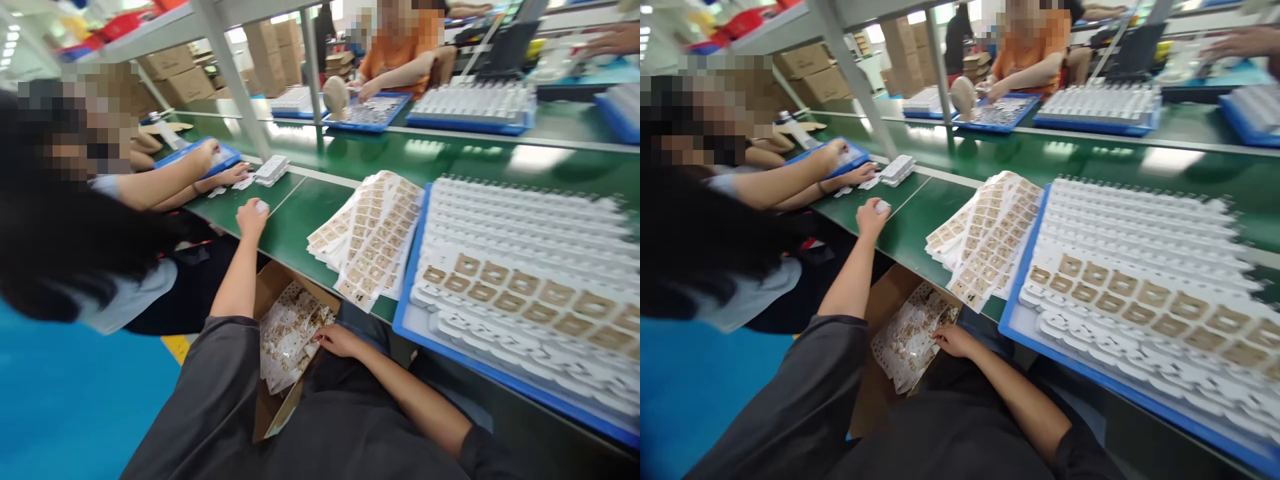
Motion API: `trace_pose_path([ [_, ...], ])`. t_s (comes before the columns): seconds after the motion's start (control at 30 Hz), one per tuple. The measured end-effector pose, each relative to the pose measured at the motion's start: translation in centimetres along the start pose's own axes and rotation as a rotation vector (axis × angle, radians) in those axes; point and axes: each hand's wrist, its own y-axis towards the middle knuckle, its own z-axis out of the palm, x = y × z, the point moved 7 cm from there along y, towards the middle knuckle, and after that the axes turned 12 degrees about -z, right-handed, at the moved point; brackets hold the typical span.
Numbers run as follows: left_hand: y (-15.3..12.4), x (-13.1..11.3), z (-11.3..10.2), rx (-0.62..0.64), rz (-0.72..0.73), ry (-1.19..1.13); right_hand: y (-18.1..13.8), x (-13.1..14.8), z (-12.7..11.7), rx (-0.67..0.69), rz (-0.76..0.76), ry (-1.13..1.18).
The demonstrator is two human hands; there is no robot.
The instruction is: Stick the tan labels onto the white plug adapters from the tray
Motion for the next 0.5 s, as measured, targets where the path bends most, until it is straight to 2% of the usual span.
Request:
trace_pose_path([
  [0.1,2.1,-1.1,1.3,0.043,-0.045,-0.002,-3.9,3.2,-2.8,-0.055,-0.009,0.018],
  [0.17,2.8,-1.4,2.0,0.056,-0.066,-0.004,-6.9,6.4,-4.9,-0.096,-0.042,0.024],
  [0.23,2.9,-1.8,2.1,0.013,-0.047,-0.025,-10.2,10.7,-7.5,-0.170,-0.155,-0.014],
  [0.3,1.6,-2.7,1.8,-0.050,0.032,-0.079,-13.7,14.6,-10.8,-0.303,-0.265,-0.057],
  [0.37,-1.6,-4.1,1.3,-0.071,0.168,-0.161,-17.2,16.9,-14.7,-0.498,-0.285,-0.167],
  [0.4,-4.0,-5.0,1.3,-0.043,0.248,-0.209,-19.0,17.4,-16.9,-0.620,-0.253,-0.271],
  [0.47,-9.9,-6.9,1.1,0.029,0.349,-0.276,-21.9,17.5,-20.9,-0.824,-0.145,-0.518],
  [0.5,-13.2,-8.3,1.5,0.129,0.406,-0.327,-22.8,17.3,-22.5,-0.879,-0.090,-0.630],
])
